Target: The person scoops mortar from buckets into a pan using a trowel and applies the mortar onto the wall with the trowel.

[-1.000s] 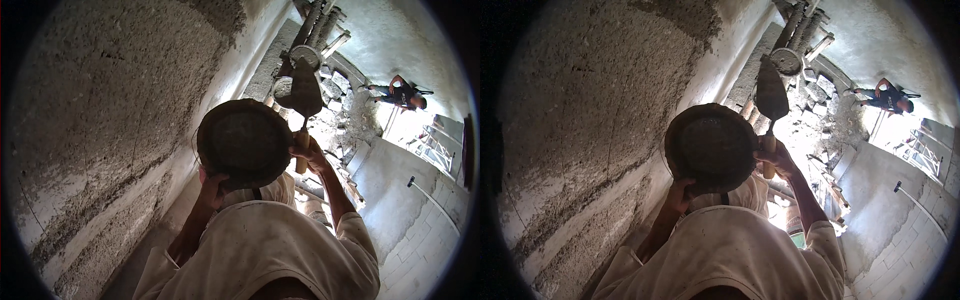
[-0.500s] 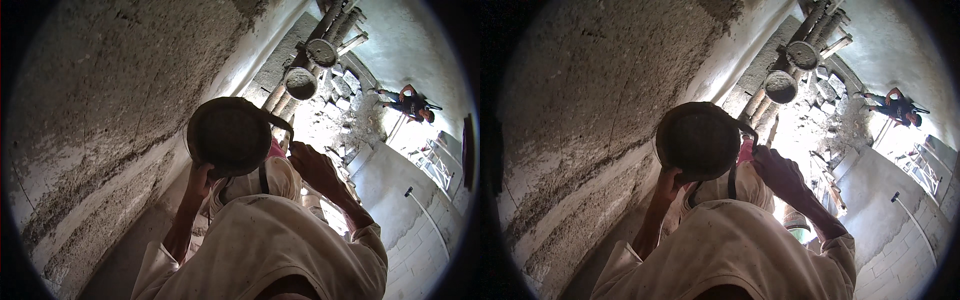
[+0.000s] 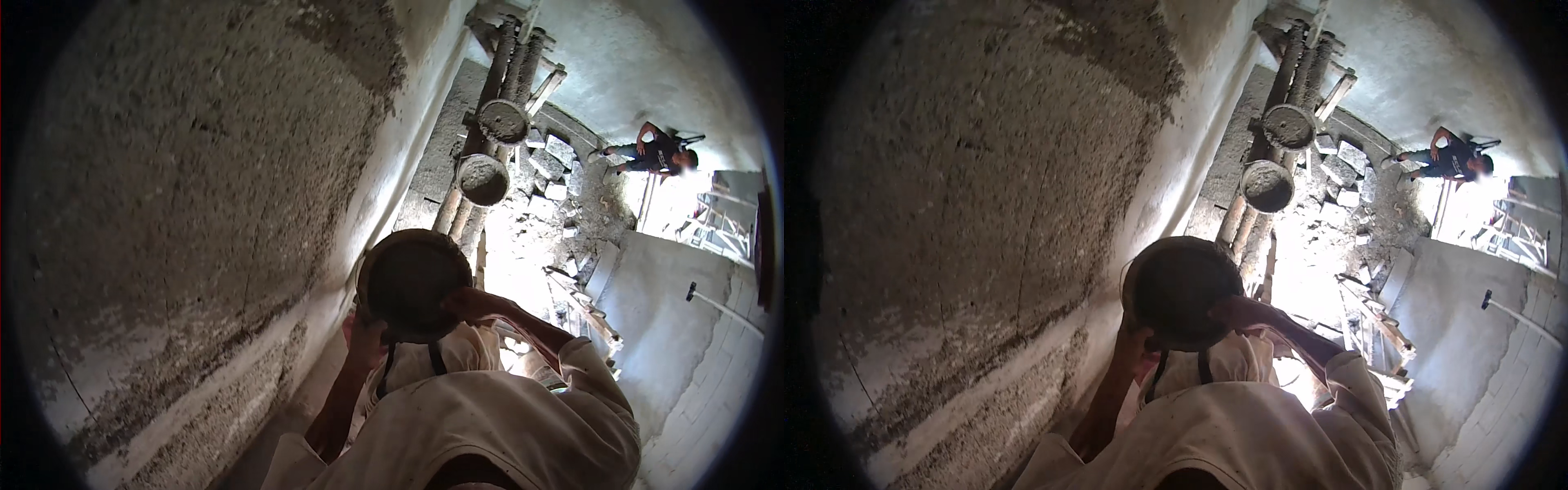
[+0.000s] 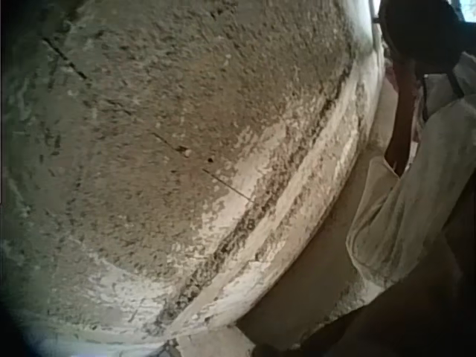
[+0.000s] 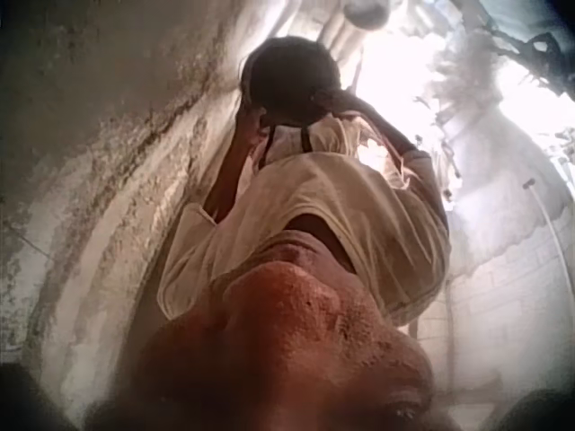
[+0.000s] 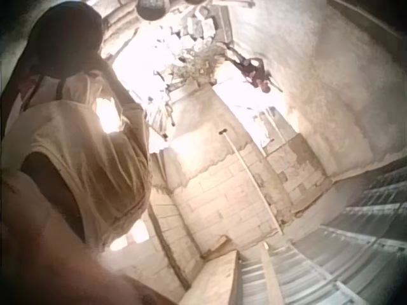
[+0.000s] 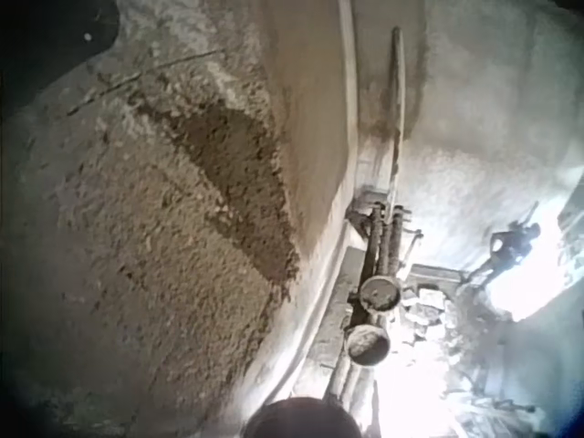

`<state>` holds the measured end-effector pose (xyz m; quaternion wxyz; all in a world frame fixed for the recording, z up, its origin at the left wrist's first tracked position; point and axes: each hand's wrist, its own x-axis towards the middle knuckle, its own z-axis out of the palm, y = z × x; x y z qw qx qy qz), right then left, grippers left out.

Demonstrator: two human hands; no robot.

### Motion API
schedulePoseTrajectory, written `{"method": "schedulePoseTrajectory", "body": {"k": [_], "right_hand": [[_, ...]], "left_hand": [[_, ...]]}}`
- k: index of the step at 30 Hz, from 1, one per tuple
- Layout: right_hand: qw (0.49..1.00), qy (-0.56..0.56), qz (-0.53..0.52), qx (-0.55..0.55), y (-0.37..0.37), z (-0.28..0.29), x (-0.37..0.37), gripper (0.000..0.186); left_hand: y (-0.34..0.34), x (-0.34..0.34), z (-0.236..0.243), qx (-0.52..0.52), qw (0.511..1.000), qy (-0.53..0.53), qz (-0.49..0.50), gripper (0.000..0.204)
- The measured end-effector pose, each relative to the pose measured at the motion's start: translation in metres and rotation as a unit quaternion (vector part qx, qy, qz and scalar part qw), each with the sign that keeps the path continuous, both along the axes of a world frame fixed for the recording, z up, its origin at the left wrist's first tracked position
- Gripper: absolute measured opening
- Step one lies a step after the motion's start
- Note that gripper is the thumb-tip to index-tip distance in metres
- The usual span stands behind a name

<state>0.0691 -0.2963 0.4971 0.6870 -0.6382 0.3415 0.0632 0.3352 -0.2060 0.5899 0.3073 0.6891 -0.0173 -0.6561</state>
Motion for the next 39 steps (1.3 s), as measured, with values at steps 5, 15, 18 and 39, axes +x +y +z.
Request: {"method": "schedulePoseTrajectory", "body": {"k": [5,15,18,39], "right_hand": [[0.998,-0.005,-0.042,0.053,-0.01,0.014,-0.015,0.034],[0.865,-0.141,-0.407,0.257,0.023,0.03,-0.042,0.03],[0.746,-0.214,-0.548,0.312,0.017,0.085,-0.025,0.027],[0.831,-0.38,-0.371,-0.164,-0.114,0.275,0.209,0.061]], "left_hand": [[-0.024,0.004,-0.033,-0.08,0.997,-0.008,-0.002,0.054],[-0.081,0.025,-0.099,-0.065,0.998,0.012,-0.02,0.048],[-0.092,0.035,-0.117,-0.034,0.999,0.031,0.019,0.045],[0.022,0.079,-0.021,-0.002,0.984,-0.04,0.172,0.055]]}}
